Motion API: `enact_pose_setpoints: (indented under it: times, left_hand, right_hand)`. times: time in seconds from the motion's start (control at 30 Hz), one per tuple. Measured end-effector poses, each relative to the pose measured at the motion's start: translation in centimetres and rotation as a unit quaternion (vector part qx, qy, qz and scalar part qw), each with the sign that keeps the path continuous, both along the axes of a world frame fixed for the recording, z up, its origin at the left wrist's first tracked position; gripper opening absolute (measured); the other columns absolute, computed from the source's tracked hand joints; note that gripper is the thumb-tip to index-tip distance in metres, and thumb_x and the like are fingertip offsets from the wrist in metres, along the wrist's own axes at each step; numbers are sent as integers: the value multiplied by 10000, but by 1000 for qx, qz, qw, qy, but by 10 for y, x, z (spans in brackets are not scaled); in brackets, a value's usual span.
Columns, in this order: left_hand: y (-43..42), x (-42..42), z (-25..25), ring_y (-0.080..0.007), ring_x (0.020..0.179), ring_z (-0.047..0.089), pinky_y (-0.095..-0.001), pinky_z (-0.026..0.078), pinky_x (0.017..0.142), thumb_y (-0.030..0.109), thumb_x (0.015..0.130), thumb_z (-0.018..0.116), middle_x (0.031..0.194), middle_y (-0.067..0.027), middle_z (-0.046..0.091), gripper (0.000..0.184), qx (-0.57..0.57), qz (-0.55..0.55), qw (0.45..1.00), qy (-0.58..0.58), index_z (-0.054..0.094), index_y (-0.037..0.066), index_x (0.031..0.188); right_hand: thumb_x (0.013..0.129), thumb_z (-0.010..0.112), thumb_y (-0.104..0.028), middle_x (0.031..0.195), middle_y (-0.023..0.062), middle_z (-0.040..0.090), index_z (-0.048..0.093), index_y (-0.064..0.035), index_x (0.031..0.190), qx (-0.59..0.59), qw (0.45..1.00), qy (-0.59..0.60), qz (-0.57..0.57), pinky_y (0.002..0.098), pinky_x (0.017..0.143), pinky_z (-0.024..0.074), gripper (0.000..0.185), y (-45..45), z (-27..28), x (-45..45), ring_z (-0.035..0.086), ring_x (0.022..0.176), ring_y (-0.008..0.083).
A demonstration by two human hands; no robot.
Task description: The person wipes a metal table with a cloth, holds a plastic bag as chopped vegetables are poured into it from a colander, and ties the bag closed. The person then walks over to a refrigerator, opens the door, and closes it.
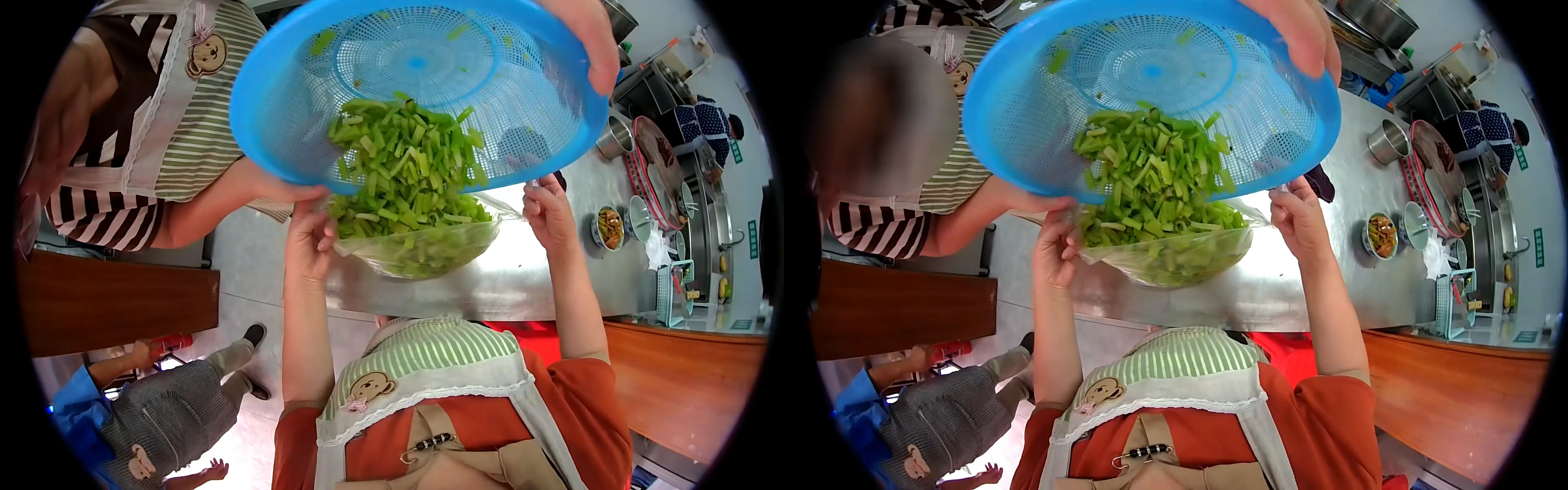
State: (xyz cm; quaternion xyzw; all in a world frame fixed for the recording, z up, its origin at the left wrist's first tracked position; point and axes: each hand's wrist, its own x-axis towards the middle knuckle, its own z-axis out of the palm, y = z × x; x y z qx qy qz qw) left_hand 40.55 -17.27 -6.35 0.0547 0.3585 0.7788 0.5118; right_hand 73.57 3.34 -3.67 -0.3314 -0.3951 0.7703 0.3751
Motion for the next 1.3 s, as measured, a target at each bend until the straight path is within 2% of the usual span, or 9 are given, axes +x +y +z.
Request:
enact_pose_setpoints:
  times: [0.03,0.17,0.23,0.3,0.63,0.7,0.93,1.3]
  left_hand:
    - [0,0,1,-114,598,464,-167,310,384,-68,840,442,1248,-52,522,439,-2,0,1000,0,485,7,1270]
    - [2,4,13,-87,577,450,-165,308,396,-59,837,440,1360,-71,472,515,-11,-3,999,37,422,16,1346]
    - [4,7,18,-76,567,442,-163,309,400,-54,835,443,1401,-81,448,546,-10,-7,999,47,396,19,1374]
    - [2,8,19,-61,547,429,-160,307,404,-40,830,451,1454,-95,400,591,-32,-4,996,85,353,22,1410]
    - [5,21,32,-62,500,400,-166,302,392,-41,805,437,1486,-98,361,627,-42,0,991,124,325,14,1420]
    - [5,23,33,-67,505,409,-175,277,389,-60,803,411,1529,-101,275,689,-54,0,992,116,252,35,1467]
    - [5,35,36,-61,506,407,-177,276,389,-56,803,415,1529,-103,276,692,-34,-8,987,159,231,7,1467]
    - [-1,45,36,-71,511,430,-181,274,379,-58,793,437,1519,-109,286,693,-60,0,983,175,255,17,1458]
  right_hand:
    - [820,521,79,1036,3,532,471,-44,1298,1,1000,-8,9,136,455,324,497,-1,-1,1,389,572,5]
    - [787,542,90,940,8,535,505,-26,1252,11,1000,18,-23,156,428,319,480,-11,17,-11,427,516,29]
    - [789,540,93,1008,24,558,497,-43,1269,10,1000,27,6,148,421,330,501,-5,-1,-3,451,522,32]
    - [788,540,93,1028,29,562,495,-48,1273,15,1000,14,0,145,418,329,507,-7,5,-5,457,525,33]
    - [786,502,97,1096,57,575,508,-54,1237,26,999,18,-9,157,425,340,476,-6,10,-4,472,537,44]
    - [783,499,96,1121,66,575,506,-50,1243,30,999,18,-8,160,428,344,482,-6,9,-2,471,536,45]
    - [790,469,91,1248,102,555,459,-37,1329,28,999,43,-12,177,450,374,554,-7,7,5,489,531,51]
    - [815,448,48,1364,150,499,436,-43,1363,54,998,44,-10,173,441,362,555,-11,2,12,505,523,51]
